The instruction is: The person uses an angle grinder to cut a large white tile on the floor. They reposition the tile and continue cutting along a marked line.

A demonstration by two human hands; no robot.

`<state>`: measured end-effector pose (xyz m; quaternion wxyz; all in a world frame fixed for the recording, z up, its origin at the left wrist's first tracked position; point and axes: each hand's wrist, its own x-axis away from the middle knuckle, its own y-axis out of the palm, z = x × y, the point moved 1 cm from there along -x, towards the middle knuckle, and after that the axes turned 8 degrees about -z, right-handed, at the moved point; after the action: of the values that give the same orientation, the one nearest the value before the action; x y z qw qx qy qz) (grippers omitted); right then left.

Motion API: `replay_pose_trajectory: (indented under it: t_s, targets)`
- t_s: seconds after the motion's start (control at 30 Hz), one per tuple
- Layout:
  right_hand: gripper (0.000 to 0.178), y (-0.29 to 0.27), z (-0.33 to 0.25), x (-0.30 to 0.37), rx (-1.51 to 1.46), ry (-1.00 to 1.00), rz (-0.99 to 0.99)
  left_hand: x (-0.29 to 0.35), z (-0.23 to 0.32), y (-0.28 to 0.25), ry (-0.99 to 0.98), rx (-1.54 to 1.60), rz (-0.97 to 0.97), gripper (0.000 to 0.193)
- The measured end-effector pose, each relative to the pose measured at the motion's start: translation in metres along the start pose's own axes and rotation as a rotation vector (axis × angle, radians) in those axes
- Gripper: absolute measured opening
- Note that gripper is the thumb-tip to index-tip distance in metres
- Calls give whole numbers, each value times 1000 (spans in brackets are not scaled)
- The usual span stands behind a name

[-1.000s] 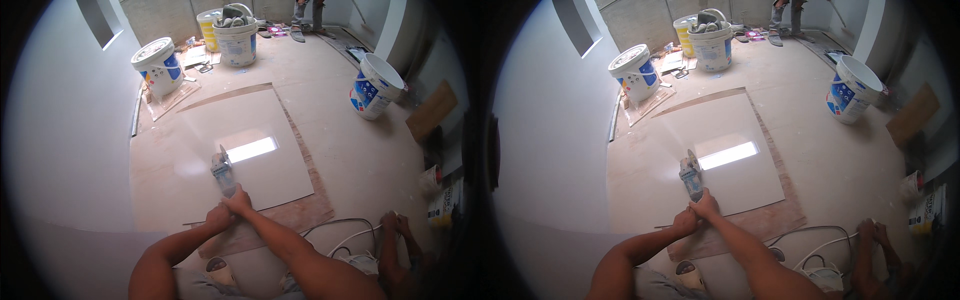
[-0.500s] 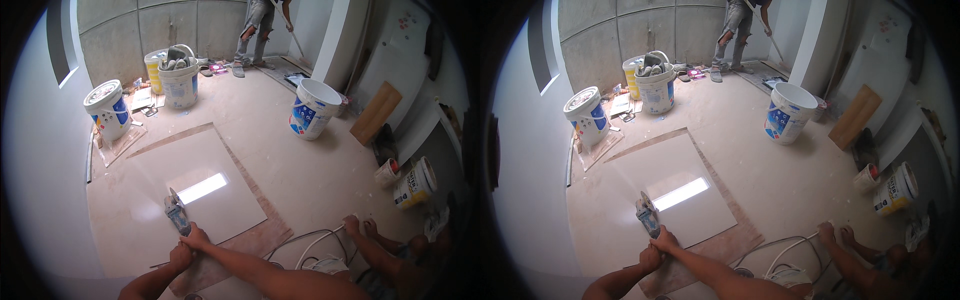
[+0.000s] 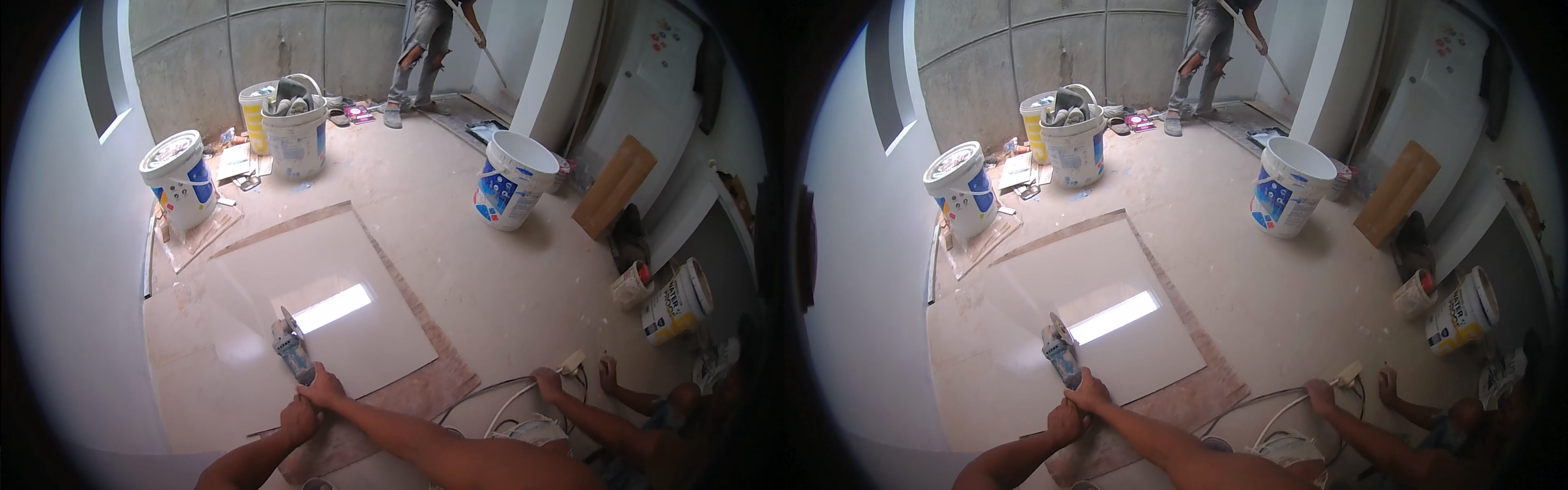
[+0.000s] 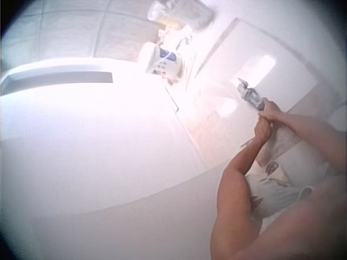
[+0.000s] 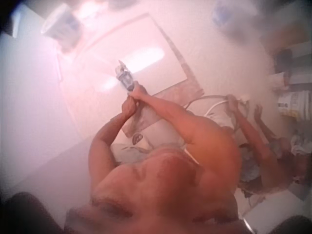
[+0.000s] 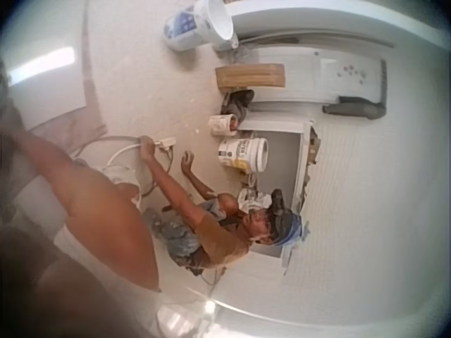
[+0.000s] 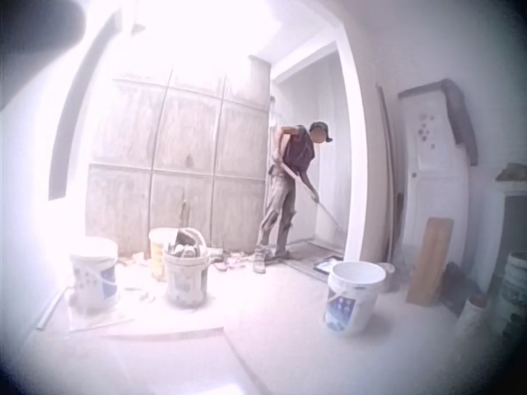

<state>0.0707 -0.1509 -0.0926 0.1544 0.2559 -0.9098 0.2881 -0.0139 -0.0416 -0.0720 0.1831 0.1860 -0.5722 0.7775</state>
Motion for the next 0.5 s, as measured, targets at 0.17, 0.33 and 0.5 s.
replay_pose_trajectory:
  t_s: [0.17, 0.33, 0.5]
  targets:
    - [89, -9, -6, 1, -5, 21, -15, 1, 6, -3, 8, 17, 21, 75]
    - [81, -6, -16, 5, -91, 9, 2, 2, -2, 0, 104, -44, 59, 71]
    - [76, -2, -7, 9, -66, 8, 44, 7, 26, -10, -149, 87, -53, 65]
